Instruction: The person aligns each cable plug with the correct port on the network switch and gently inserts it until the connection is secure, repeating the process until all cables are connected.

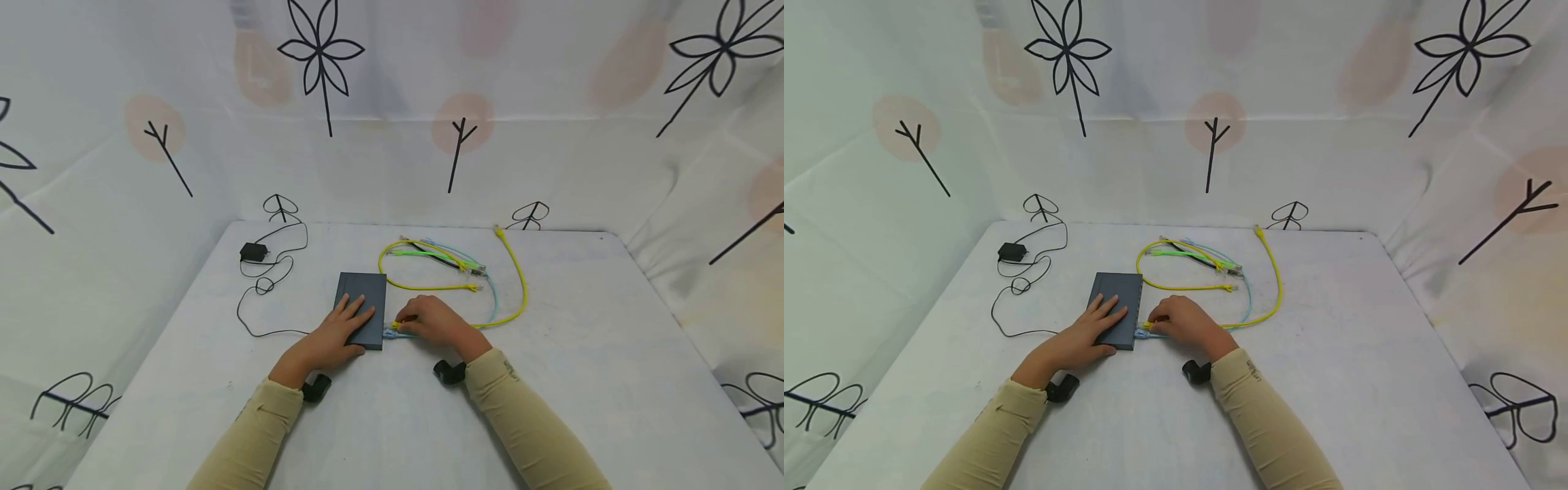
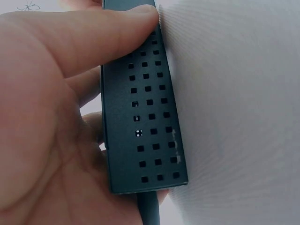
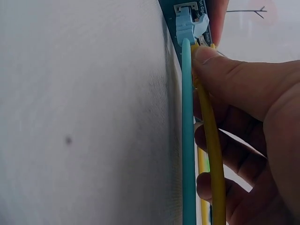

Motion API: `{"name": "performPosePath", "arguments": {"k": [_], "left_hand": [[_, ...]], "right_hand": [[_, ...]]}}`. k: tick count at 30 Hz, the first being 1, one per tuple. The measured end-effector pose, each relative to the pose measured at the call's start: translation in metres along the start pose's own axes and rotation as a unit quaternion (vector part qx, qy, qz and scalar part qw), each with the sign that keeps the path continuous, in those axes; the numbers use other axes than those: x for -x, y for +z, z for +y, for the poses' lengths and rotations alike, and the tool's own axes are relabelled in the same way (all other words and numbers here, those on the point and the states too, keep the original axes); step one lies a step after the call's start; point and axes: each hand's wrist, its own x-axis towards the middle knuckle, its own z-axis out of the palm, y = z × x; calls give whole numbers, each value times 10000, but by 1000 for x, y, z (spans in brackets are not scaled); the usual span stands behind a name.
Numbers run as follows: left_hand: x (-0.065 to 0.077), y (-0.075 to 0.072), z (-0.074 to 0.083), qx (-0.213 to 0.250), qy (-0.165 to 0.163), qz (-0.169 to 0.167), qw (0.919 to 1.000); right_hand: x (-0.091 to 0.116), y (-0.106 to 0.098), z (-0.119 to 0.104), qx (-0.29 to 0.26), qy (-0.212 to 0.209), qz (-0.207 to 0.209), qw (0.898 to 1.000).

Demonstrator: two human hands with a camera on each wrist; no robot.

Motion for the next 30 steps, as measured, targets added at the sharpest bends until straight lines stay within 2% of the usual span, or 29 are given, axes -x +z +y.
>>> {"name": "performPosePath", "arguments": {"k": [10,18,30], "left_hand": [[0,1,1,-49,38,46,10000],[-1,1,2,-27,6,23,10000],[-1,0,4,-115,25,28,9999]], "right_hand": [[-1,1,-3,-39,127,-92,9999],[0,1,-5,-408,552,-401,9968],[-1,2,-6,-574,562,-508,9955]]}}
